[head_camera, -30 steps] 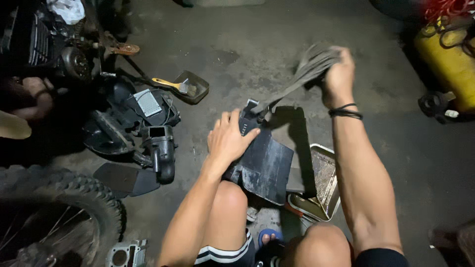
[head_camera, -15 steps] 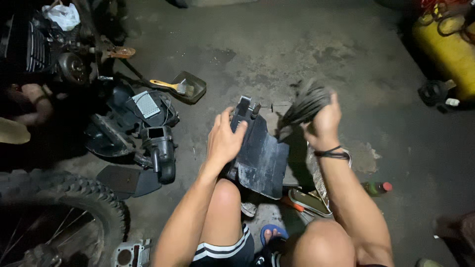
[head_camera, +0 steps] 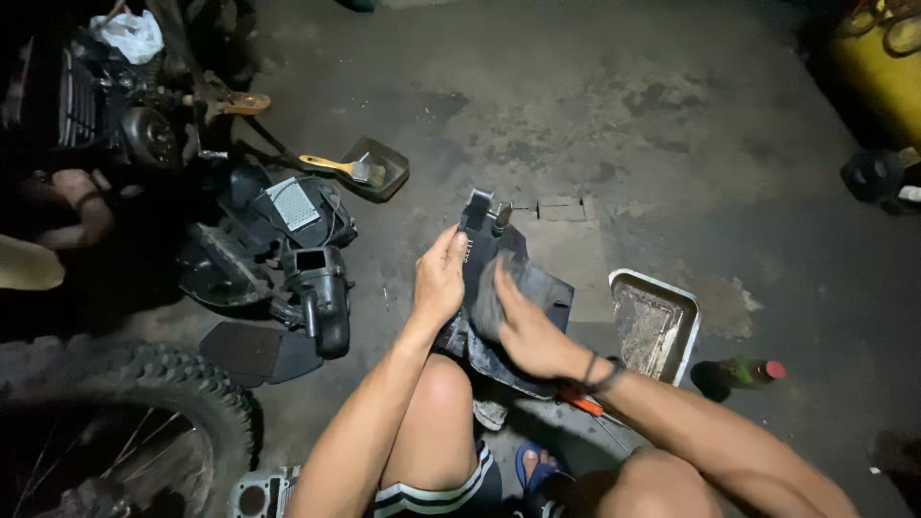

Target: The person cleans the interior of a motorcycle air filter housing using a cloth, then manipulates the edges and internal components by hand.

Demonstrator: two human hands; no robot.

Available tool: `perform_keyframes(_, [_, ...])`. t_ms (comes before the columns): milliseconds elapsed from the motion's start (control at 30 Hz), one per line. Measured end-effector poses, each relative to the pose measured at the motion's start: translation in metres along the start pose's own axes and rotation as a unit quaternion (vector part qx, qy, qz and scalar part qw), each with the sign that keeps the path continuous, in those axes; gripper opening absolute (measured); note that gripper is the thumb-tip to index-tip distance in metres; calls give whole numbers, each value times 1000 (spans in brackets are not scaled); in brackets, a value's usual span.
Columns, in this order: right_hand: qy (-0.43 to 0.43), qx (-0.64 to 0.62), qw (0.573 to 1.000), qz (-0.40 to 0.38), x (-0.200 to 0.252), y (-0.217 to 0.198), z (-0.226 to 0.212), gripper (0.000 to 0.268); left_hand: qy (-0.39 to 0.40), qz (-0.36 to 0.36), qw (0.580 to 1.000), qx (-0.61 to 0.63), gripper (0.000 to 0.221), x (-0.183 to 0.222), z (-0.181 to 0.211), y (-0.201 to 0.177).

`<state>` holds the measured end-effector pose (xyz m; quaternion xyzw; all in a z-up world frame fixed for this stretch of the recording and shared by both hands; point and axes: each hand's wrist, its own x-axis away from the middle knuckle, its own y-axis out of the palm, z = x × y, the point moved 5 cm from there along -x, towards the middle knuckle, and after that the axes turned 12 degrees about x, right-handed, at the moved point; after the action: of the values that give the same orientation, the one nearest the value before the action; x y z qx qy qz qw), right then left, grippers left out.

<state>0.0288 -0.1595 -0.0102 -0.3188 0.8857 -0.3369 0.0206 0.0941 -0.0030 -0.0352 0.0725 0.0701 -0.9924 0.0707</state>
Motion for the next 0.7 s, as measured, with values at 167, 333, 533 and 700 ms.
perform_keyframes(167, [-27, 124, 982, -138, 42, 0, 1, 81, -15, -5, 1000, -19, 35, 3, 14, -2])
perform_keyframes(333, [-55, 141, 975, -164, 31, 4, 11, 82, -31, -9, 999, -33, 36, 1, 14, -1])
perform_keyframes(533, [22, 225, 970, -94, -21, -4, 55, 84, -34, -2, 998, -51, 34, 1, 11, -1])
perform_keyframes(700, [90, 167, 982, -17, -54, -19, 83, 82, -2, 6, 999, -40, 34, -4, 2, -3])
